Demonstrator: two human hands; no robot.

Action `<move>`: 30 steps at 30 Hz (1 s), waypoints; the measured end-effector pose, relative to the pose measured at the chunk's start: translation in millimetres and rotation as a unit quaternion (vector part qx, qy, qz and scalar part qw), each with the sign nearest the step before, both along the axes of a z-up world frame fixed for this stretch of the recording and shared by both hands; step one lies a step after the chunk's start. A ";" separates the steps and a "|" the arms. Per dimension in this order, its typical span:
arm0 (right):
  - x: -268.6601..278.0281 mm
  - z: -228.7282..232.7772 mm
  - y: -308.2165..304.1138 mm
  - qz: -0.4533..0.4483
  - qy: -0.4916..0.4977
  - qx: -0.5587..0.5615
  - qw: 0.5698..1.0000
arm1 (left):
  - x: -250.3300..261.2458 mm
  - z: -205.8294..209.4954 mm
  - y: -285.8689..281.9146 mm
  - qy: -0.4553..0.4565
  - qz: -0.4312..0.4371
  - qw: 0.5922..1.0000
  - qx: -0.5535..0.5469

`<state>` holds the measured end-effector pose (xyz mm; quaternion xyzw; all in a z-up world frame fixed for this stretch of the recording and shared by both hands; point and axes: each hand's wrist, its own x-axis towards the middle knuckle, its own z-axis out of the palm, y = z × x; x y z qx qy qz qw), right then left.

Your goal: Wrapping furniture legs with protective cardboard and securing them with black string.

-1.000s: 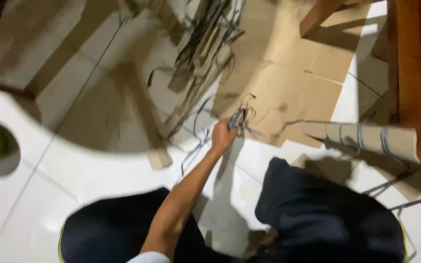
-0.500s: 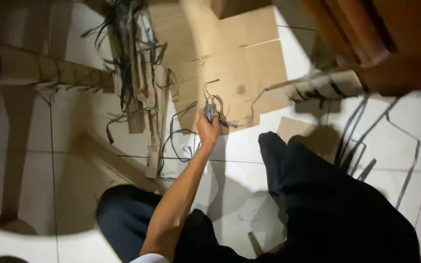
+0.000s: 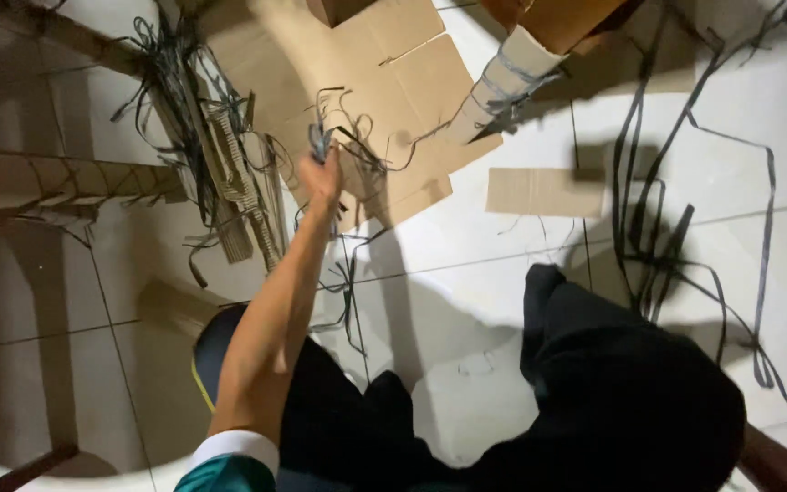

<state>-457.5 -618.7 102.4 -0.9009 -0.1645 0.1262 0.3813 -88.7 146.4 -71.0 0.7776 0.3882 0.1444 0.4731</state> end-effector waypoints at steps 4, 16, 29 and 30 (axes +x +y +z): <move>122.0 -65.1 0.4 0.039 0.004 -0.003 0.999 | 1.3 22.5 18.9 -0.044 -0.021 0.999 0.007; 310.7 -190.5 26.5 0.171 0.039 -0.040 0.984 | -12.5 77.2 35.0 0.150 -0.260 0.954 0.001; 457.3 -71.0 431.6 0.373 0.017 0.010 0.928 | -5.9 113.3 -9.0 0.106 -0.369 0.912 -0.145; 452.9 -65.4 455.8 0.388 0.048 0.038 0.919 | -15.2 110.4 -20.6 0.103 -0.354 0.907 -0.204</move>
